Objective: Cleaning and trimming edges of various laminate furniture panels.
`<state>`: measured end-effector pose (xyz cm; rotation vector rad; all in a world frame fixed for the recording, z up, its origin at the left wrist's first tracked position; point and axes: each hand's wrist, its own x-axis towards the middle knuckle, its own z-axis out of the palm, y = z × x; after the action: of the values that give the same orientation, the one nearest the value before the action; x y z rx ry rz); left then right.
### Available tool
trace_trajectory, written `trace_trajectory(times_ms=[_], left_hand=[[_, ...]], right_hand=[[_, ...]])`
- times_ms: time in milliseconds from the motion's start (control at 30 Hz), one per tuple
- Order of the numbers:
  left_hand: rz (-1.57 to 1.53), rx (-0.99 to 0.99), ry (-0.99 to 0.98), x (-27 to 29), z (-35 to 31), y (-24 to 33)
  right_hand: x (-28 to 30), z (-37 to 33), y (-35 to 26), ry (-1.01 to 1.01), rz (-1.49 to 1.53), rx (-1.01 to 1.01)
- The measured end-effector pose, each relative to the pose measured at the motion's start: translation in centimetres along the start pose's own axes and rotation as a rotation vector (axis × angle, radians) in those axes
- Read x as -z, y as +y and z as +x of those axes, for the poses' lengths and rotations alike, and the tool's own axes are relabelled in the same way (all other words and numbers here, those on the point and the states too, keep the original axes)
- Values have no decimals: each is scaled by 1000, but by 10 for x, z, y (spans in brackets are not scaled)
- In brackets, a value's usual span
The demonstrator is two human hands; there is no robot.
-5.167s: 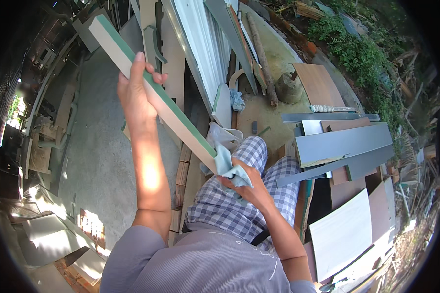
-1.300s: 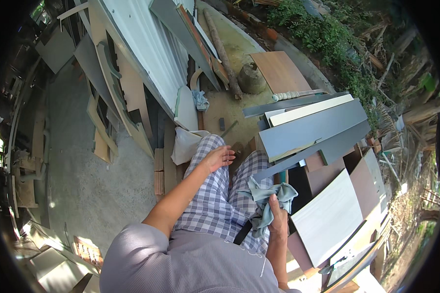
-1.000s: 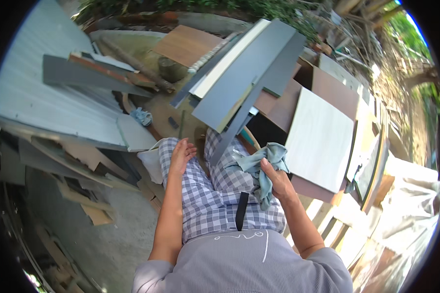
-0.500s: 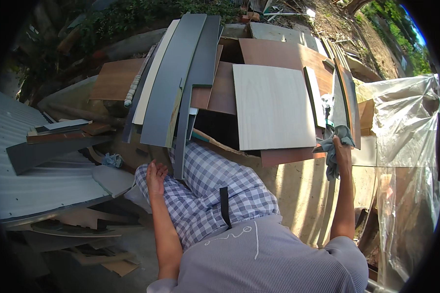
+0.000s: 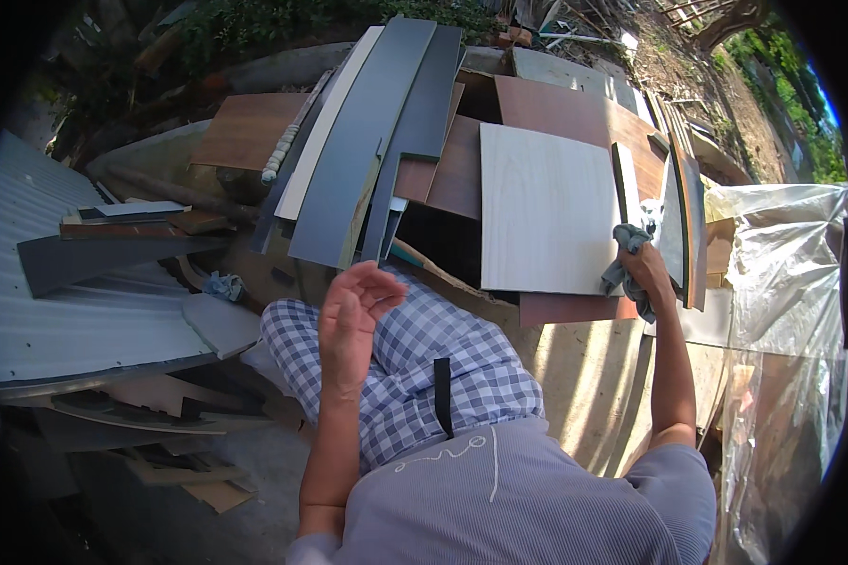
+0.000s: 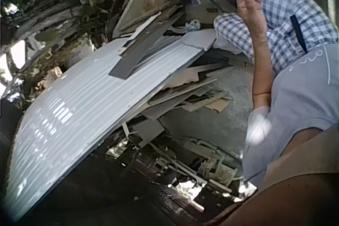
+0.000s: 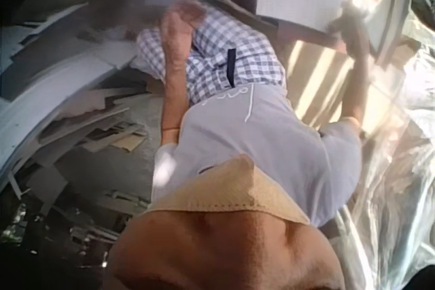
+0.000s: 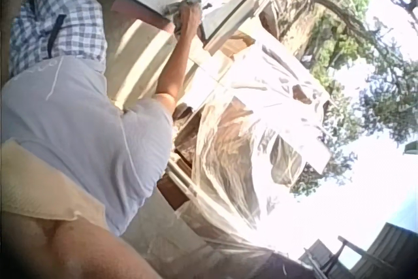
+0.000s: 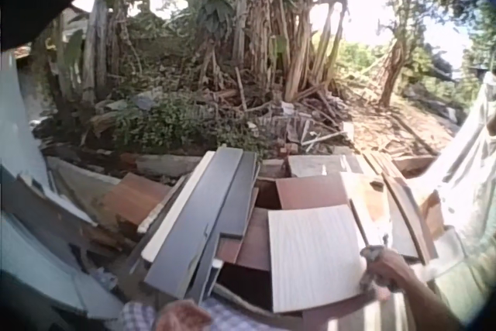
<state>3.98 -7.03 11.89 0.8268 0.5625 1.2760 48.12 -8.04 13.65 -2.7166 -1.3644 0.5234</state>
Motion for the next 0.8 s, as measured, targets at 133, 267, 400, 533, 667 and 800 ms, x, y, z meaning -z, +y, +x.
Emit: trace_trajectory(times_ms=[133, 267, 400, 533, 667, 800], left_hand=[[407, 318, 37, -43, 25, -92], [914, 301, 11, -29, 50, -174], [927, 344, 75, -24, 70, -175], [974, 345, -30, -27, 81, -170], [997, 544, -173, -38, 82, -162], [591, 442, 14, -57, 59, -150]], right_hand=[[-5, 56, 3, -96, 5, 101], [-30, 89, 8, 7, -115, 120], [-28, 81, -16, -58, -137, 44], [-44, 86, -10, 37, -118, 32], [-49, 84, -3, 115, -65, 122], [-54, 87, 33, 14, 171, 268]])
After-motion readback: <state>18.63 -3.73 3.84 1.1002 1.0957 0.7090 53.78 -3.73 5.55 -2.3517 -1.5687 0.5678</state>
